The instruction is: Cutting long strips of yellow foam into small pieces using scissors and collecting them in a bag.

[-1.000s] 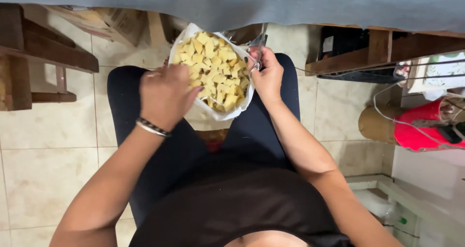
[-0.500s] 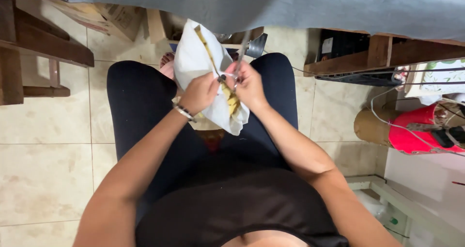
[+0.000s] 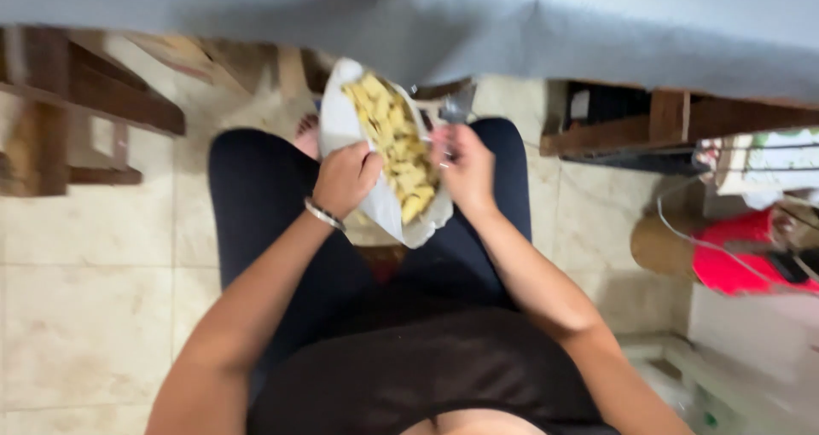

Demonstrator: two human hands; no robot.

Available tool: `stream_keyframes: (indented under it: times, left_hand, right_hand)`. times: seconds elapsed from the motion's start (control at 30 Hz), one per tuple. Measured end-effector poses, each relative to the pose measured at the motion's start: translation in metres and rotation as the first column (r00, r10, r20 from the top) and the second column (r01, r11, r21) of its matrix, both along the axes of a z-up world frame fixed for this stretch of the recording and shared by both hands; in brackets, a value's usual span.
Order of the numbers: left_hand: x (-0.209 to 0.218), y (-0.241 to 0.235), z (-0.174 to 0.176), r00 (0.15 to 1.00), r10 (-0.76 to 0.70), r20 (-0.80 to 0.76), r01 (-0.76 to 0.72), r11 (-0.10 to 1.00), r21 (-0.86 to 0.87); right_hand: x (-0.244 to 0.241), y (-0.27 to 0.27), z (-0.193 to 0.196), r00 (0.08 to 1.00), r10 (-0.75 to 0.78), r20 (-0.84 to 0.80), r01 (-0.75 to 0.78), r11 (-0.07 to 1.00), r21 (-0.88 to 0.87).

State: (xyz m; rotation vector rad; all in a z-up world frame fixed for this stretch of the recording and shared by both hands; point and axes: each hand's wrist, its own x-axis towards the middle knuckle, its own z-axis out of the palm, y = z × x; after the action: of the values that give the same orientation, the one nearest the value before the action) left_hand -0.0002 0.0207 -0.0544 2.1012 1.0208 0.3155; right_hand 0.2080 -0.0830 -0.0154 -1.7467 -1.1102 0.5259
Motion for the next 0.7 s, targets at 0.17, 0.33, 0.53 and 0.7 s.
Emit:
stream_keyframes:
  times: [0.17,0.33,0.53,0.7]
  left_hand:
    - [-0.053,-0.004,0.075,0.995,0.021,-0.094,-0.010,0.994,0.112]
    - [-0.084,-0.003,0.227,0.999,-0.028,0.029,0.022,0.983,0.180]
    - [-0.091,0.122,0.383,0.901,0.031,0.433,-0.363,0.599,0.713]
    - [-0.071,0.275,0.379,0.700,0.628,0.341,-0.626,0.769,-0.129]
  right_hand:
    - [0.031,-0.052,0.056,0.977,-0.150,0.153,0.153,0.988,-0.009]
    - [0.058,-0.107,0.065,0.995,-0.006,0.101,0.024,0.983,-0.181]
    - [0.015,-0.109,0.124,0.819,0.549,0.166,-0.548,0.835,-0.055]
    - [-0.031,-0.089,0.170,0.768,0.639,0.034,-0.636,0.768,-0.072]
